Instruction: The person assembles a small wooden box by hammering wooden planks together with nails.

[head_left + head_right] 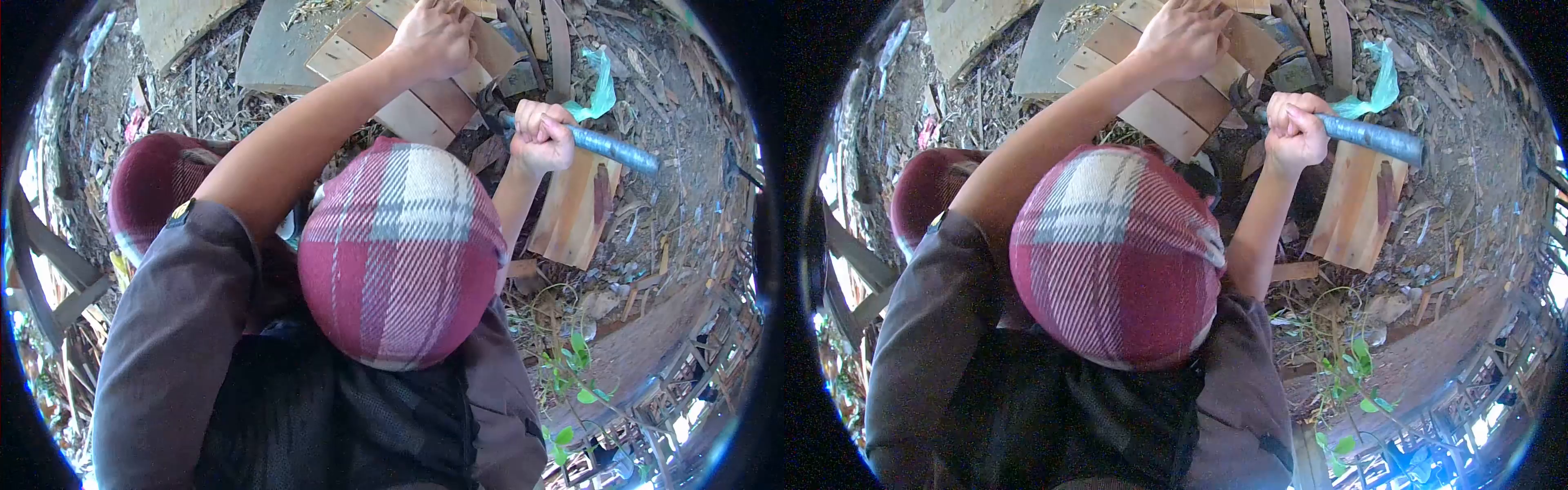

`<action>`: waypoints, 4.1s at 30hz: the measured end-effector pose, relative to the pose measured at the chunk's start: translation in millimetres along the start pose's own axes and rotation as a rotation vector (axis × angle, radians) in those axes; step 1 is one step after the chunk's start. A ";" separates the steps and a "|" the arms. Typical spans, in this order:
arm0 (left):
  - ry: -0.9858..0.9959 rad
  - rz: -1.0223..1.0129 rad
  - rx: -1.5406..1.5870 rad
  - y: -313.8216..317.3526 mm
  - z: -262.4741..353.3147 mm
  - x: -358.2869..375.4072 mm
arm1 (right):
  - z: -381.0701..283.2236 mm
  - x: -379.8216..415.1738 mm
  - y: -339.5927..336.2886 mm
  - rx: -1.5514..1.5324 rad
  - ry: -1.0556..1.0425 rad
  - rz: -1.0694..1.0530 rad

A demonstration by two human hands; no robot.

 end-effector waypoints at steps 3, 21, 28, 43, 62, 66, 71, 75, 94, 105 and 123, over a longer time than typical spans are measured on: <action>-0.016 -0.012 0.020 -3.1 1.5 0.5 | -1.0 3.1 -0.4 -0.012 -0.010 0.056; -0.116 0.016 -0.101 20.5 -2.5 6.3 | 1.5 1.0 -11.6 -0.041 0.009 -0.115; -0.090 0.065 -0.081 23.4 -2.2 7.5 | 2.6 -1.1 -21.3 -0.043 0.068 -0.232; -0.156 -0.084 0.018 25.7 -3.8 -4.8 | -38.8 -16.1 -3.5 0.245 0.179 0.553; -0.157 -0.061 0.016 20.6 2.2 8.8 | -42.8 -31.1 -6.0 0.379 0.387 0.670; -0.233 0.144 0.025 23.8 -0.2 7.6 | -43.4 -42.5 19.4 0.497 0.333 0.649; -0.243 0.124 0.041 23.0 -0.4 10.5 | -46.4 -47.6 32.4 0.452 0.492 0.736; -0.242 0.125 0.058 21.6 -0.1 11.7 | -51.0 -30.5 19.6 0.265 0.533 0.697; -0.249 0.100 0.143 16.3 0.5 7.9 | -52.5 28.7 63.4 0.245 -0.006 0.697; -0.185 0.032 0.048 24.8 9.9 6.5 | -58.3 54.0 80.3 0.227 -0.017 0.602; -0.341 -0.014 0.097 12.0 39.8 10.6 | -25.9 32.4 27.1 0.089 -0.122 0.023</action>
Point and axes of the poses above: each hand's wrist, its own x-axis away from the middle knuckle, its own y-axis out of the palm, z = x × y, the point moved 4 cm from there along -x, towards the middle knuckle, and after that the axes turned 8 degrees about x, right-handed, at the moved point
